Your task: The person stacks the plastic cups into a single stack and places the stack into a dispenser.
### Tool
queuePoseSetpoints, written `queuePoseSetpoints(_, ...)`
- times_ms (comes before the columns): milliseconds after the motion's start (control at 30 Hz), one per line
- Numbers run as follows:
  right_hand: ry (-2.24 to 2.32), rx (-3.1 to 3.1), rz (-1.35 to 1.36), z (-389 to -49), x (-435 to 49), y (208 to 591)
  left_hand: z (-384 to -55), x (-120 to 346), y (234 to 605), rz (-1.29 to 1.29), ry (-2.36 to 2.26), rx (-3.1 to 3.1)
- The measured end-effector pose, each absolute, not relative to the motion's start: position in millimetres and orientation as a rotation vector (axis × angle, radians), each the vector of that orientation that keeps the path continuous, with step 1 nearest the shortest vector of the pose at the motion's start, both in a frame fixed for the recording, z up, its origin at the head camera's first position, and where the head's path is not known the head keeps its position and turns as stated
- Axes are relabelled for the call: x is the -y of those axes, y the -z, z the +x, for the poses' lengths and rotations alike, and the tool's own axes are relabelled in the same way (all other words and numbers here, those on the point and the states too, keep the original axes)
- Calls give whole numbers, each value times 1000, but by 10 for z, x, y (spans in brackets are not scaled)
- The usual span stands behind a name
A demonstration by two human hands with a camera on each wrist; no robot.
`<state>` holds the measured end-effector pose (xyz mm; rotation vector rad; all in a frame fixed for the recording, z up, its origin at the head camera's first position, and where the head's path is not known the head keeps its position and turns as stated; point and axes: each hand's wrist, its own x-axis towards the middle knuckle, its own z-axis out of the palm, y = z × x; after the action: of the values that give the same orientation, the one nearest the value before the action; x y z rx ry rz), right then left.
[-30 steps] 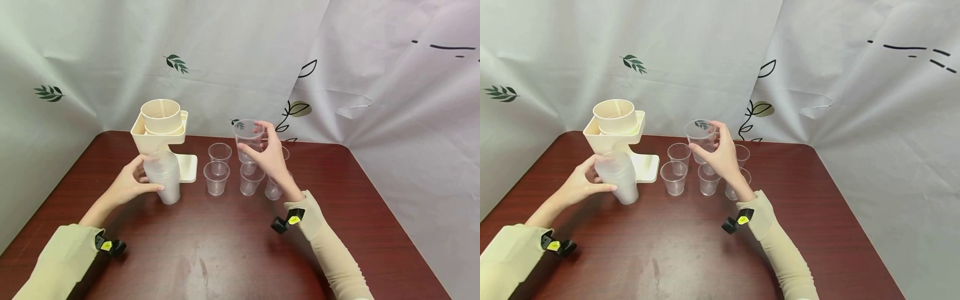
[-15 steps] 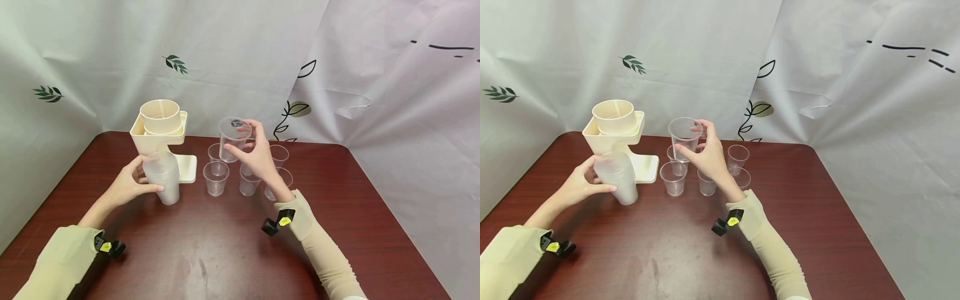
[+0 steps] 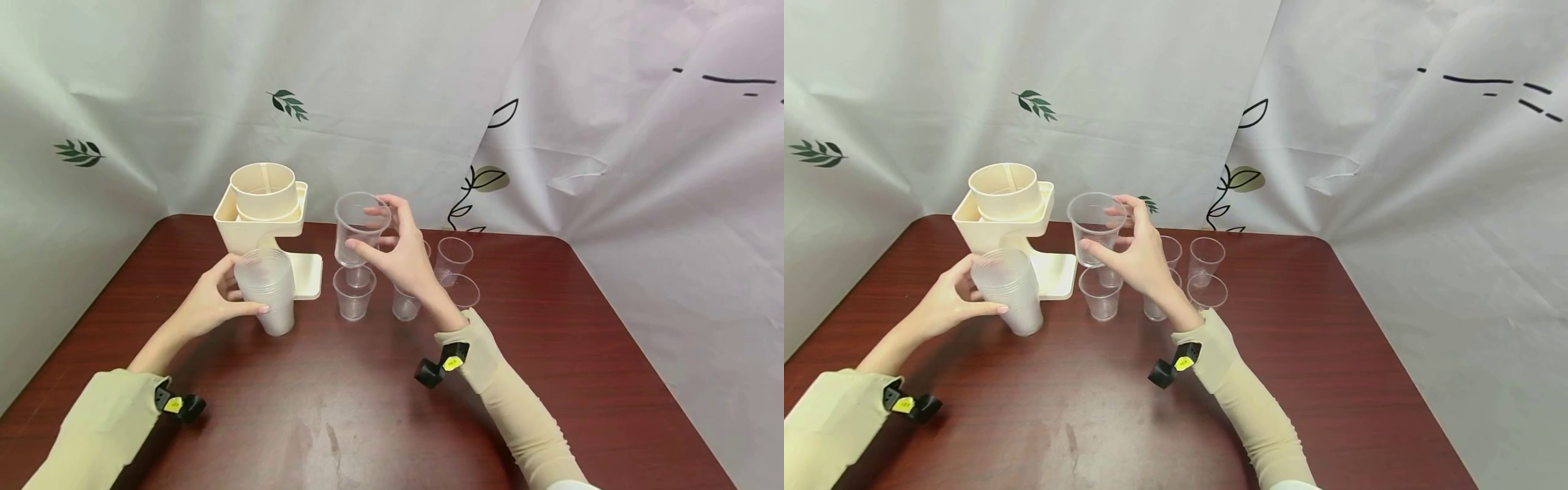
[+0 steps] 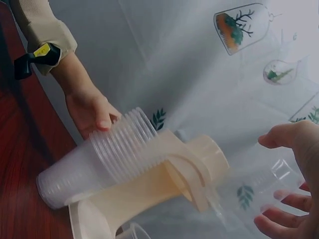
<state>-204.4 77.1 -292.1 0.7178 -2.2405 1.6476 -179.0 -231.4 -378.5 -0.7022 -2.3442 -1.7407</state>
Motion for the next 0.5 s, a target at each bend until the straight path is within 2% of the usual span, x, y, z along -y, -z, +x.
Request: queuePoseSetpoints(500,-1679,2191,795,-2007,-533,2879,-1783,2316,3774,-690,1732,2356)
